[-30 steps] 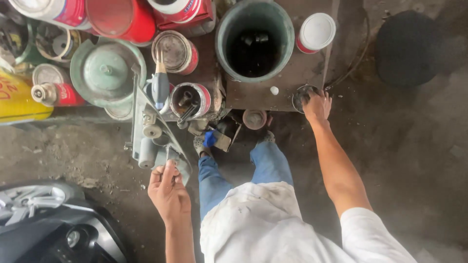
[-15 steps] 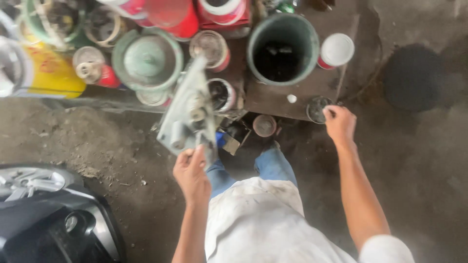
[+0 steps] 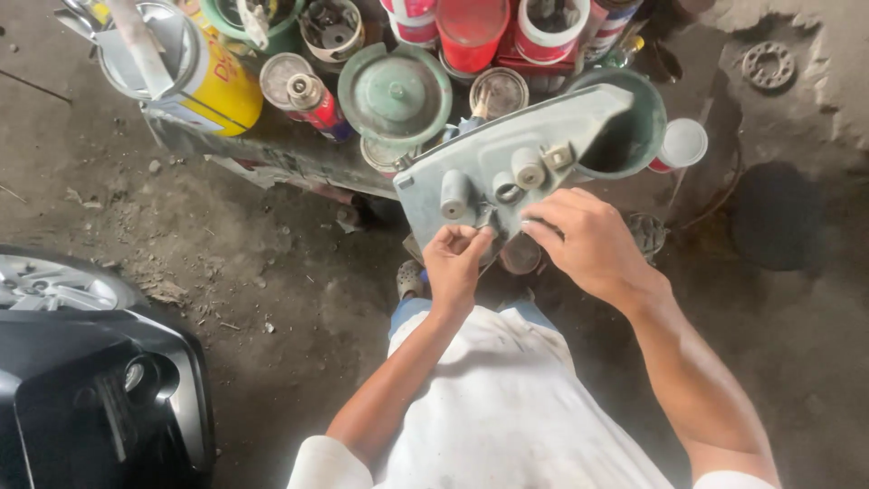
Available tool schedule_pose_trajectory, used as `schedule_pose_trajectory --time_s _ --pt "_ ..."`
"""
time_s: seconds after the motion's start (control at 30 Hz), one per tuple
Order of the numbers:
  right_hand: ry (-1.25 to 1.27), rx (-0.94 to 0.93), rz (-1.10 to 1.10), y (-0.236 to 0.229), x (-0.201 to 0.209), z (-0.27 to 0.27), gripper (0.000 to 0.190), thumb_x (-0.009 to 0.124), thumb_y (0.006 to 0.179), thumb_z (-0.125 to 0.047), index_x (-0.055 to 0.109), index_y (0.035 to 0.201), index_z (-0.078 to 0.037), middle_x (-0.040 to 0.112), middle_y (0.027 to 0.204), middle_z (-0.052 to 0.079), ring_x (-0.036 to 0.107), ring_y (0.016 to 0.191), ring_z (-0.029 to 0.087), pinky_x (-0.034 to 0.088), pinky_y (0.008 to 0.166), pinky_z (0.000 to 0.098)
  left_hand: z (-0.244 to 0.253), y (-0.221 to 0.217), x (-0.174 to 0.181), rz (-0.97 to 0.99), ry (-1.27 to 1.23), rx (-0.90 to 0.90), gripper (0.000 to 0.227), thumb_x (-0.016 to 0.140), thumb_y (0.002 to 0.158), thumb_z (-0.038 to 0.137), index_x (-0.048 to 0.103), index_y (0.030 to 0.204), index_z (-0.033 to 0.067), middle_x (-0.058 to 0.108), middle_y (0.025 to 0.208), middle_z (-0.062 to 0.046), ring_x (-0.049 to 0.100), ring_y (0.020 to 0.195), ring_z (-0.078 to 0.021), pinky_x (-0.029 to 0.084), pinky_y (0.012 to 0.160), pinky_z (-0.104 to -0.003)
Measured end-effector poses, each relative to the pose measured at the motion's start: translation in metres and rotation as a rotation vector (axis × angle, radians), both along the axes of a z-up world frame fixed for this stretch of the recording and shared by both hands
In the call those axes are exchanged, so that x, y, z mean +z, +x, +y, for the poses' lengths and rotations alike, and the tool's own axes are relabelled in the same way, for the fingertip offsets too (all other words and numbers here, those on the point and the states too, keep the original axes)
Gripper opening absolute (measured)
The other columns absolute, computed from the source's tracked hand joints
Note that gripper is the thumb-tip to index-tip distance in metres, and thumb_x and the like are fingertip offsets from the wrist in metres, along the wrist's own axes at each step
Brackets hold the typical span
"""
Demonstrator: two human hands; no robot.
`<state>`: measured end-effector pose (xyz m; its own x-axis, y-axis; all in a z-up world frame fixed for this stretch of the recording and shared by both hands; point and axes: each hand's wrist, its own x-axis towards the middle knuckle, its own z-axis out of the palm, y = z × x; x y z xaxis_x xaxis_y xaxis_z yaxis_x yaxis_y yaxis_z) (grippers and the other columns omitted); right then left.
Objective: The person holds a dark, flat object with cylindrical protrusions and applies a white substance from a small bottle into the holes of the protrusions. The person rotates the object to access different areas and continues applying the substance to multiple points.
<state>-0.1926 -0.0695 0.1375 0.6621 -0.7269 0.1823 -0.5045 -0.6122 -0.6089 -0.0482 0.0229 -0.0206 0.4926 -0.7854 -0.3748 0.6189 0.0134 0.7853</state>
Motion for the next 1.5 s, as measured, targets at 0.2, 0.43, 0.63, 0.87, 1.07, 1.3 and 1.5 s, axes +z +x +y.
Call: schedule_pose_trajectory --time_s 0.2,0.43,0.63,0.87,1.07,1.3,1.5 --pt "-0.087 0.055 0.065 0.034 0.015 0.004 0.012 0.075 0.089 -0.01 0.074 0.1 -0.004 0.071 0.093 0.011 0.066 0.092 0.032 0.053 0.081 0.0428 -0.001 0.021 0.019 0.046 -0.042 -0.035 0.018 0.078 0.088 0.0 0.06 0.088 0.0035 0.068 0.084 -0.002 0.063 0.075 -0.006 0.05 0.066 -0.018" --pt "-0.132 0.03 0.122 0.049 0.023 0.008 0.013 0.076 0.088 -0.011 0.075 0.099 -0.003 0.071 0.091 0.012 0.067 0.09 0.032 0.053 0.079 0.0427 0.002 0.029 0.022 0.069 -0.006 -0.071 0.018 0.079 0.087 0.001 0.062 0.088 0.0037 0.068 0.083 -0.001 0.06 0.072 -0.0056 0.043 0.06 -0.019" --pt "-0.15 0.04 0.129 0.052 0.023 0.009 0.014 0.077 0.088 -0.011 0.076 0.1 -0.003 0.071 0.09 0.012 0.067 0.089 0.033 0.053 0.079 0.043 0.005 0.029 0.02 0.095 -0.038 -0.068 0.018 0.079 0.086 0.0 0.062 0.088 0.004 0.068 0.083 -0.001 0.061 0.073 -0.0062 0.048 0.066 -0.019" --pt "-0.147 0.057 0.126 0.049 0.025 0.008 0.014 0.076 0.089 -0.01 0.076 0.101 -0.003 0.071 0.089 0.012 0.067 0.089 0.032 0.053 0.079 0.0427 0.005 0.027 0.02 0.074 -0.041 -0.06 0.017 0.079 0.086 0.0 0.062 0.088 0.0032 0.068 0.083 -0.002 0.061 0.073 -0.0065 0.048 0.067 -0.019" --pt "-0.172 0.072 0.1 0.048 0.024 0.006 0.014 0.077 0.088 -0.01 0.076 0.1 -0.003 0.071 0.088 0.012 0.066 0.086 0.032 0.053 0.078 0.0425 0.005 0.024 0.021 0.078 -0.037 -0.048 0.017 0.079 0.086 0.0 0.062 0.088 0.0027 0.068 0.083 -0.002 0.062 0.072 -0.006 0.049 0.066 -0.019" --pt "-0.185 0.097 0.083 0.047 0.028 0.006 0.014 0.077 0.089 -0.009 0.075 0.102 -0.003 0.07 0.089 0.011 0.066 0.088 0.031 0.053 0.08 0.0425 0.002 0.023 0.021 0.081 -0.045 -0.045 0.018 0.079 0.087 0.001 0.062 0.089 0.0028 0.067 0.082 -0.001 0.06 0.071 -0.0047 0.047 0.064 -0.018" --pt "-0.184 0.091 0.087 0.048 0.032 0.007 0.016 0.077 0.088 -0.008 0.075 0.103 -0.003 0.07 0.088 0.01 0.067 0.087 0.03 0.052 0.08 0.0421 0.0 0.027 0.033 0.072 -0.028 -0.05 0.018 0.079 0.088 0.001 0.06 0.088 0.0036 0.067 0.081 0.0 0.058 0.069 -0.0039 0.042 0.058 -0.017"
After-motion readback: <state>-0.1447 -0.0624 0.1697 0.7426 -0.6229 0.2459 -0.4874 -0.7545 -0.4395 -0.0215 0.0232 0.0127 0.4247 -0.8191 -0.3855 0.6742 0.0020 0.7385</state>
